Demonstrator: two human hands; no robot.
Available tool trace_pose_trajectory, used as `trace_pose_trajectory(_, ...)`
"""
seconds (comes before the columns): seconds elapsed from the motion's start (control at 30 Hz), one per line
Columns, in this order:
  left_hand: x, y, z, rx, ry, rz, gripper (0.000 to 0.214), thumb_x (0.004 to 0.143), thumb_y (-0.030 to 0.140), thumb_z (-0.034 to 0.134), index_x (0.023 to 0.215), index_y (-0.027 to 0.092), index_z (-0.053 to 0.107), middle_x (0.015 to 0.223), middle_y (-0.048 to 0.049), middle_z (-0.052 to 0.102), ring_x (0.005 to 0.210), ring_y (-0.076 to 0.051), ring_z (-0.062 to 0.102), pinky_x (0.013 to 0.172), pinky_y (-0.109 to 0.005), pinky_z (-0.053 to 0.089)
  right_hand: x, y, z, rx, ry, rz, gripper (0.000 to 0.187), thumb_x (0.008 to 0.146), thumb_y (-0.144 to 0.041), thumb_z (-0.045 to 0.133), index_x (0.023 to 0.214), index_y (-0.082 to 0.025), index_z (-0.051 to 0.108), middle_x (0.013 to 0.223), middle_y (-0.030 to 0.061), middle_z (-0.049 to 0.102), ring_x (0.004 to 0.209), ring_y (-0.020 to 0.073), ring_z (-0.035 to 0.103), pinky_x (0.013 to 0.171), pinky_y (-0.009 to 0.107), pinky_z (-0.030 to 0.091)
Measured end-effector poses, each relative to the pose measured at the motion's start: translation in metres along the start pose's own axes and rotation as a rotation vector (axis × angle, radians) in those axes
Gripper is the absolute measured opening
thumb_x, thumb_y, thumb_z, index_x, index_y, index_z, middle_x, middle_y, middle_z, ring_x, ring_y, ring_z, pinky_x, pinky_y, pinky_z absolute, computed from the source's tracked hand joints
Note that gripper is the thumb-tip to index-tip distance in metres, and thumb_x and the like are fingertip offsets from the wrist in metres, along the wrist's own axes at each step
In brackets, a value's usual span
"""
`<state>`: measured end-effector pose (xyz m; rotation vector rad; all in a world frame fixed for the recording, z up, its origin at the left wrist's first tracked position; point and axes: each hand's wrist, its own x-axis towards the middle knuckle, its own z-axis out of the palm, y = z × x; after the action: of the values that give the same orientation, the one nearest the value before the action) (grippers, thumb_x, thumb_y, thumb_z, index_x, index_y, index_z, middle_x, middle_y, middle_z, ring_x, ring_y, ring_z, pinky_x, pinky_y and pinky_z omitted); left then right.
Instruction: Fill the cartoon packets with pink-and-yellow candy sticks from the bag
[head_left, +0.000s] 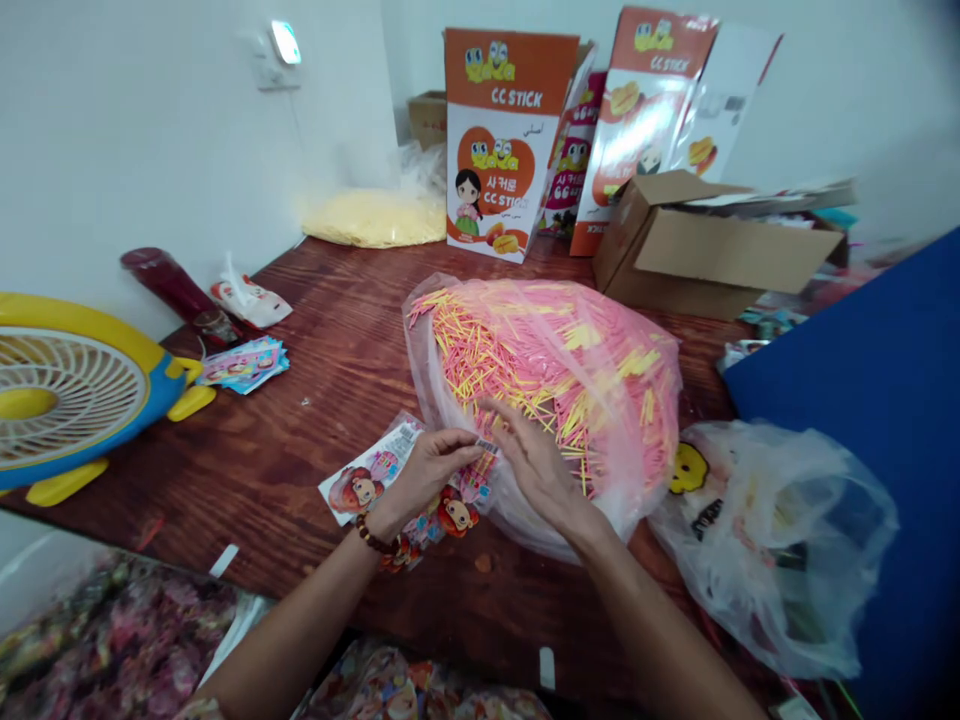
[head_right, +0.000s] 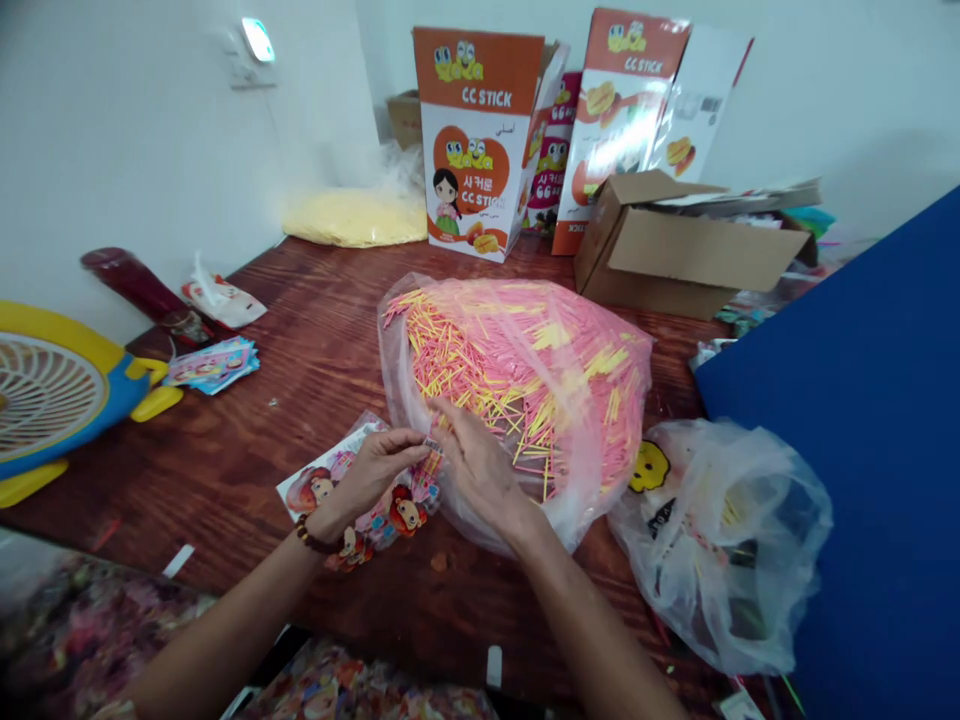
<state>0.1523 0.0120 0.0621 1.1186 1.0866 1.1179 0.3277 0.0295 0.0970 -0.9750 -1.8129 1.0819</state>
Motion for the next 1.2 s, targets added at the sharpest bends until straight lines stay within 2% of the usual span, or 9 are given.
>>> trace_pose_trajectory(0.13, 0.006, -0.003, 0.003, -0.033, -0.02, 0.017, 0.027, 0.072, 0.042, 0.077, 0.078, 0.016, 0.076, 0.075, -0.0017, 0.069, 0.069, -0.014, 0.057, 0.068, -0.024, 0.048, 0.001, 0.005, -0.015, -0.102, -0.112, -0.051, 0.037, 0.097, -0.037, 0.052, 0.133, -0.03, 0.059, 0.136, 0.0061, 0.062, 0.127, 0.0224, 0.056, 0.11, 0.044, 0.04)
trace_pose_trajectory(0.27, 0.008, -0.001, 0.0, 0.021, -0.025, 0.074, 0.028, 0.081, 0.043, 0.07, 0.086, 0.016, 0.077, 0.08, -0.0035, 0.071, 0.073, -0.015, 0.059, 0.072, -0.026, 0.049, -0.002, 0.008, -0.027, -0.058, -0.012, 0.035, 0.026, 0.094, -0.037, 0.058, 0.117, -0.026, 0.064, 0.113, 0.0057, 0.071, 0.1, 0.0205, 0.067, 0.085, 0.034, 0.052)
trace_pose_trajectory(0.37, 0.005, 0.005, -0.001, 0.122, 0.006, 0.174, 0.026, 0.085, 0.04, 0.067, 0.091, 0.017, 0.078, 0.09, -0.0059, 0.074, 0.082, -0.018, 0.063, 0.077, -0.028, 0.05, -0.006, 0.005, -0.029, -0.183, 0.036, -0.003, 0.013, 0.091, -0.034, 0.062, 0.089, -0.023, 0.067, 0.085, 0.0026, 0.069, 0.078, 0.0178, 0.063, 0.072, 0.03, 0.049)
trace_pose_trajectory(0.47, 0.001, 0.011, 0.001, 0.218, 0.061, 0.313, 0.024, 0.087, 0.037, 0.064, 0.094, 0.019, 0.078, 0.099, -0.0074, 0.074, 0.092, -0.019, 0.065, 0.086, -0.03, 0.05, -0.006, -0.001, -0.029, -0.181, -0.007, -0.065, 0.017, 0.092, -0.033, 0.06, 0.082, -0.021, 0.067, 0.081, 0.0021, 0.068, 0.076, 0.0164, 0.061, 0.072, 0.028, 0.046)
trace_pose_trajectory(0.53, -0.001, 0.013, 0.002, 0.229, 0.08, 0.335, 0.023, 0.087, 0.036, 0.064, 0.093, 0.018, 0.078, 0.099, -0.007, 0.075, 0.093, -0.019, 0.066, 0.086, -0.03, 0.05, -0.003, -0.004, -0.029, -0.147, 0.006, -0.021, 0.019, 0.091, -0.033, 0.062, 0.078, -0.02, 0.067, 0.077, 0.0014, 0.067, 0.074, 0.0157, 0.061, 0.069, 0.026, 0.045)
trace_pose_trajectory(0.67, -0.002, 0.015, 0.002, 0.065, 0.116, 0.149, 0.027, 0.082, 0.041, 0.069, 0.084, 0.015, 0.076, 0.083, -0.0034, 0.073, 0.077, -0.016, 0.063, 0.075, -0.026, 0.049, 0.003, 0.001, -0.025, 0.004, 0.008, 0.116, 0.02, 0.087, -0.036, 0.064, 0.075, -0.02, 0.066, 0.071, -0.0003, 0.066, 0.068, 0.0148, 0.06, 0.063, 0.025, 0.044)
trace_pose_trajectory(0.87, -0.005, 0.01, -0.003, -0.096, -0.14, -0.219, 0.035, 0.066, 0.037, 0.084, 0.09, 0.013, 0.076, 0.083, -0.0037, 0.073, 0.066, -0.011, 0.058, 0.064, -0.023, 0.045, 0.001, 0.021, -0.009, 0.23, 0.105, 0.288, 0.023, 0.083, -0.041, 0.068, 0.075, -0.02, 0.063, 0.065, -0.0008, 0.068, 0.06, 0.0144, 0.063, 0.058, 0.024, 0.044)
trace_pose_trajectory(1.07, -0.007, -0.006, -0.008, -0.013, -0.069, -0.213, 0.031, 0.064, 0.038, 0.084, 0.075, 0.012, 0.072, 0.065, 0.0007, 0.064, 0.055, -0.009, 0.05, 0.057, -0.022, 0.039, 0.001, 0.031, -0.001, 0.333, 0.06, 0.359, 0.026, 0.077, -0.044, 0.071, 0.08, -0.019, 0.064, 0.072, -0.0013, 0.066, 0.064, 0.0144, 0.067, 0.056, 0.023, 0.047)
trace_pose_trajectory(1.2, -0.008, -0.008, -0.01, 0.043, -0.089, -0.22, 0.03, 0.066, 0.04, 0.082, 0.072, 0.012, 0.071, 0.061, 0.0024, 0.06, 0.052, -0.008, 0.044, 0.054, -0.021, 0.033, 0.004, 0.036, 0.005, 0.342, 0.004, 0.362, 0.029, 0.075, -0.045, 0.072, 0.084, -0.02, 0.063, 0.076, -0.0019, 0.064, 0.065, 0.014, 0.066, 0.052, 0.022, 0.046)
